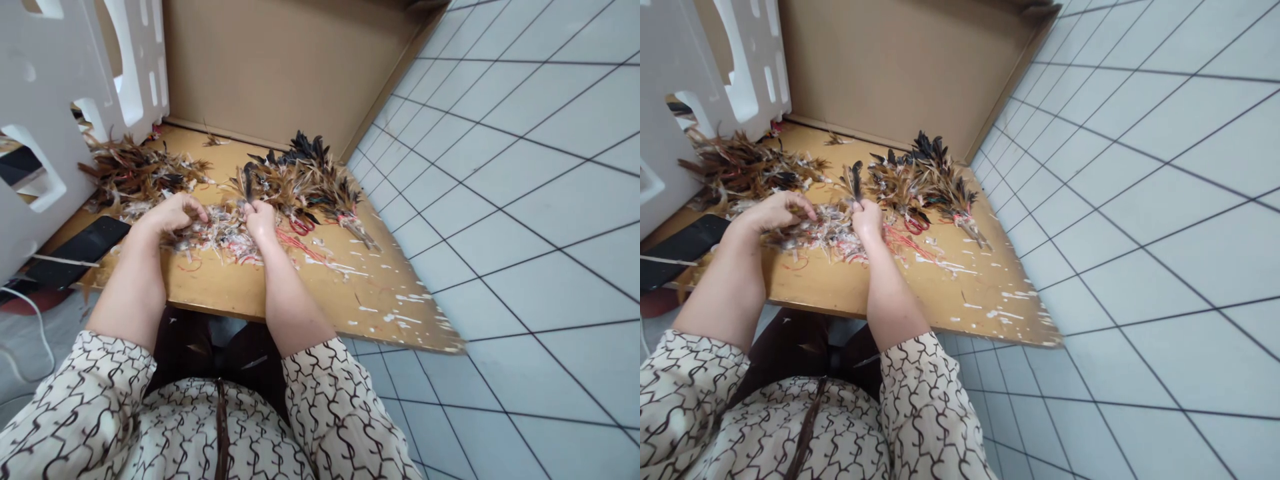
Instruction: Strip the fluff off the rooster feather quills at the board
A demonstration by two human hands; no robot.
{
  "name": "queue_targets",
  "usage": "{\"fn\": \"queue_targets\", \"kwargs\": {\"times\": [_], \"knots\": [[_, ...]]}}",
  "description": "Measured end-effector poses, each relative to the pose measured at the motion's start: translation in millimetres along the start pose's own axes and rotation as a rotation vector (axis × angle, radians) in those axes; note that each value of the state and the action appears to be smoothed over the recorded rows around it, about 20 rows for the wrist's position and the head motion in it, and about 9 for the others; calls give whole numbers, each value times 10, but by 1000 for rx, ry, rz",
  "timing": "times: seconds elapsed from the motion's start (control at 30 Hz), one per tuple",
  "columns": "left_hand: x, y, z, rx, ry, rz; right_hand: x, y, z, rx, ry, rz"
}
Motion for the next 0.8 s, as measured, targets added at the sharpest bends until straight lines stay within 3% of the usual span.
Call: {"fn": "queue_targets", "kwargs": {"times": [0.1, 0.17, 0.53, 0.8], "knots": [[40, -40, 6, 75, -136, 88, -6, -8, -3, -10, -19, -2], [66, -78, 6, 122, -149, 90, -3, 1, 2, -23, -17, -11], [58, -41, 145, -83, 35, -23, 33, 131, 147, 221, -42, 37], [-16, 125, 310, -130, -3, 77, 48, 161, 205, 258, -61, 30]]}}
Point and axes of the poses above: each hand's wrist, its own x-axis towards the middle knuckle, its own z-axis out of the palm, y = z × x, the point moved 1 cm from there along x, towards the middle knuckle, and after that the axes turned 15 degrees about y, right-handed, at the moved point
